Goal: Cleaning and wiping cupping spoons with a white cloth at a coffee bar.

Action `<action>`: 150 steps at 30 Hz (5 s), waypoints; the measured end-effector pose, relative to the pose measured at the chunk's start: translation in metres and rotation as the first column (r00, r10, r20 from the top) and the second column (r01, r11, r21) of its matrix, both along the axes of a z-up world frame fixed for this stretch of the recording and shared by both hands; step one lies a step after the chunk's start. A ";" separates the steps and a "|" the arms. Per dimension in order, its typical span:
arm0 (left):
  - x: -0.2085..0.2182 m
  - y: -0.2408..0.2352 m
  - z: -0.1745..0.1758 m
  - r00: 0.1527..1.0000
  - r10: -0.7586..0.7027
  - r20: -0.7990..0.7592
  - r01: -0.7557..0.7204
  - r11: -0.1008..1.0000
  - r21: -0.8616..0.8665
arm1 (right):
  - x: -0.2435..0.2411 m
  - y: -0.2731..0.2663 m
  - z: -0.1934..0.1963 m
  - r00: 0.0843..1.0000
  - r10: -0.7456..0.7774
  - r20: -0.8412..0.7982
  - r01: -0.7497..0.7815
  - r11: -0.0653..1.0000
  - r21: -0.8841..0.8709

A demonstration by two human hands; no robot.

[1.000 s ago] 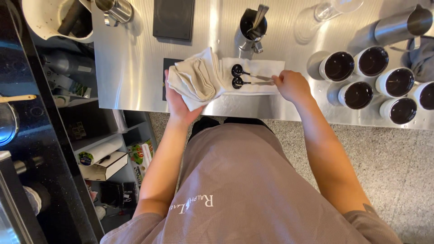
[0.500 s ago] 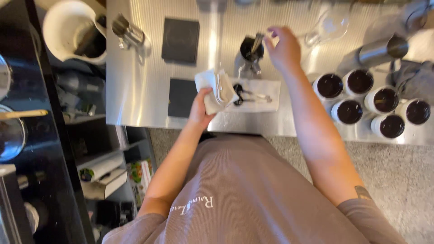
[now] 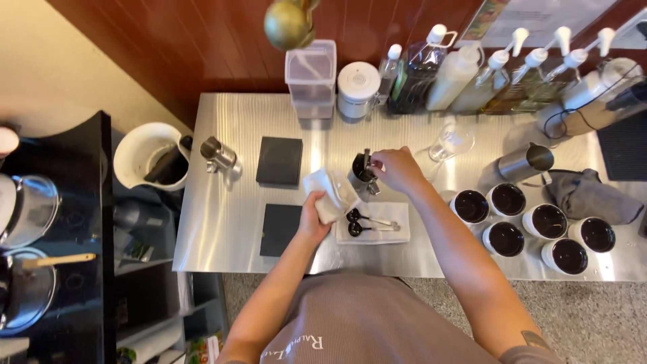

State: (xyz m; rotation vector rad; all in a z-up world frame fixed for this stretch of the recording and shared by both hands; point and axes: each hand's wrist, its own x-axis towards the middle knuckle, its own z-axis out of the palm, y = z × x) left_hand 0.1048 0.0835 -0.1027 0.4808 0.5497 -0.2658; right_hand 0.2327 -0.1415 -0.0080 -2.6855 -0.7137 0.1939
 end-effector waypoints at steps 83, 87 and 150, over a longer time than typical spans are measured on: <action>-0.050 -0.067 0.058 0.978 0.006 0.208 -0.129 0.802 0.583 | -0.205 0.026 0.006 0.888 -0.138 -0.439 0.400 0.704 0.587; -0.035 -0.054 0.043 0.950 0.149 0.273 -0.271 0.827 0.493 | -0.208 0.030 0.016 0.901 -0.164 -0.401 0.370 0.772 0.516; -0.099 -0.052 0.130 0.910 -0.153 0.386 -0.154 0.740 0.654 | -0.212 0.043 0.043 0.876 0.089 -0.474 0.329 0.609 0.722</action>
